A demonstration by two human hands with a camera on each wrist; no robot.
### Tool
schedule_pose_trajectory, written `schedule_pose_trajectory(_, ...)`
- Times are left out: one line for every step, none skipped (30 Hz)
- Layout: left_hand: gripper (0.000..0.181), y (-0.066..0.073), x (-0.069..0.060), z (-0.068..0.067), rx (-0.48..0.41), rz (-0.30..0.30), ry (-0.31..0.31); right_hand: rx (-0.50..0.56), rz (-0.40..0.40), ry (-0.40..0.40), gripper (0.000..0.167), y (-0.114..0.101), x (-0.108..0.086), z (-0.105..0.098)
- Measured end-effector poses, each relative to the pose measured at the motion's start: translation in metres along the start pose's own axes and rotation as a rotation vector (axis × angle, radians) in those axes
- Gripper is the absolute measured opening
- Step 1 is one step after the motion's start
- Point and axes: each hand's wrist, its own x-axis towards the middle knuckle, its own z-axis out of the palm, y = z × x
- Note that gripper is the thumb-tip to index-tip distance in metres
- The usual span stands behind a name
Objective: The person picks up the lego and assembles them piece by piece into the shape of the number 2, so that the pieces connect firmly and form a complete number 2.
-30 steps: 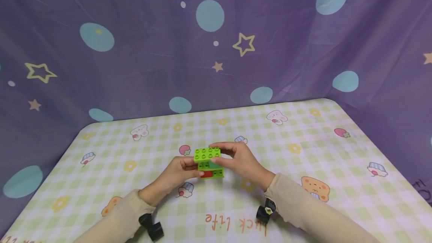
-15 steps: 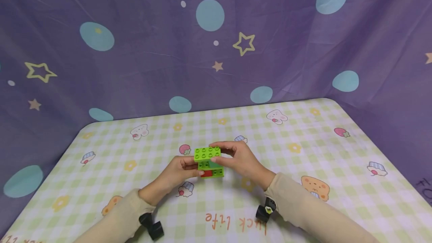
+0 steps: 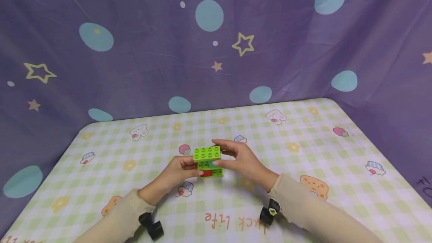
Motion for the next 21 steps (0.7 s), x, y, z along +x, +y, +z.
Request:
schedule_pose_trajectory(0.046,0.000,0.000,0.000,-0.003,-0.003,0.002,-0.003,0.004,0.002,0.056,0.001,-0.001,-0.001)
schedule_pose_trajectory(0.046,0.000,0.001,0.000,-0.005,-0.004,0.004,-0.007,0.007,0.006,0.056,0.002,-0.003,-0.002)
schedule_pose_trajectory(0.046,0.000,0.001,0.000,-0.005,-0.002,0.005,-0.013,0.007,0.010,0.056,0.003,-0.004,-0.003)
schedule_pose_trajectory(0.046,0.000,0.001,0.001,-0.005,-0.002,0.007,-0.018,0.009,0.013,0.056,0.004,-0.004,-0.004)
schedule_pose_trajectory(0.046,0.000,0.001,0.001,-0.004,0.000,0.008,-0.022,0.008,0.016,0.056,0.004,-0.005,-0.005)
schedule_pose_trajectory(0.046,0.000,0.001,0.001,-0.007,0.002,0.008,-0.026,0.010,0.017,0.056,0.005,-0.006,-0.006)
schedule_pose_trajectory(0.047,0.000,0.001,0.001,-0.009,0.003,0.009,-0.023,0.010,0.017,0.055,0.005,-0.007,-0.007)
schedule_pose_trajectory(0.047,0.000,0.000,0.001,-0.009,0.004,0.010,-0.022,0.013,0.018,0.054,0.006,-0.007,-0.007)
schedule_pose_trajectory(0.047,0.000,0.000,0.001,-0.011,0.005,0.011,-0.019,0.015,0.020,0.053,0.007,-0.008,-0.008)
schedule_pose_trajectory(0.047,0.001,0.000,0.001,-0.011,0.004,0.015,-0.014,0.021,0.022,0.052,0.007,-0.008,-0.008)
schedule_pose_trajectory(0.048,0.001,-0.001,0.001,-0.010,0.007,0.017,-0.008,0.027,0.024,0.051,0.007,-0.008,-0.008)
schedule_pose_trajectory(0.048,0.001,-0.001,0.001,-0.010,0.008,0.019,-0.001,0.029,0.027,0.049,0.009,-0.009,-0.007)
schedule_pose_trajectory(0.049,0.002,-0.002,0.000,-0.008,0.008,0.023,0.007,0.032,0.030,0.048,0.010,-0.009,-0.007)
schedule_pose_trajectory(0.049,0.002,-0.002,-0.001,-0.005,0.009,0.025,0.016,0.036,0.034,0.047,0.011,-0.009,-0.006)
schedule_pose_trajectory(0.049,0.002,-0.003,-0.001,-0.001,0.011,0.025,0.022,0.040,0.039,0.046,0.012,-0.009,-0.006)
schedule_pose_trajectory(0.050,0.003,-0.003,-0.002,0.003,0.011,0.025,0.030,0.046,0.044,0.045,0.013,-0.009,-0.005)
schedule_pose_trajectory(0.050,0.003,-0.003,-0.003,0.007,0.012,0.023,0.035,0.050,0.048,0.045,0.014,-0.009,-0.005)
schedule_pose_trajectory(0.050,0.003,-0.004,-0.003,0.008,0.010,0.023,0.038,0.054,0.052,0.044,0.015,-0.009,-0.004)
schedule_pose_trajectory(0.050,0.004,-0.004,-0.004,0.013,0.008,0.027,0.040,0.061,0.055,0.044,0.015,-0.009,-0.004)
schedule_pose_trajectory(0.050,0.004,-0.004,-0.004,0.019,0.007,0.030,0.046,0.068,0.055,0.044,0.016,-0.009,-0.003)
schedule_pose_trajectory(0.050,0.004,-0.005,-0.005,0.021,0.007,0.034,0.050,0.074,0.056,0.044,0.016,-0.010,-0.003)
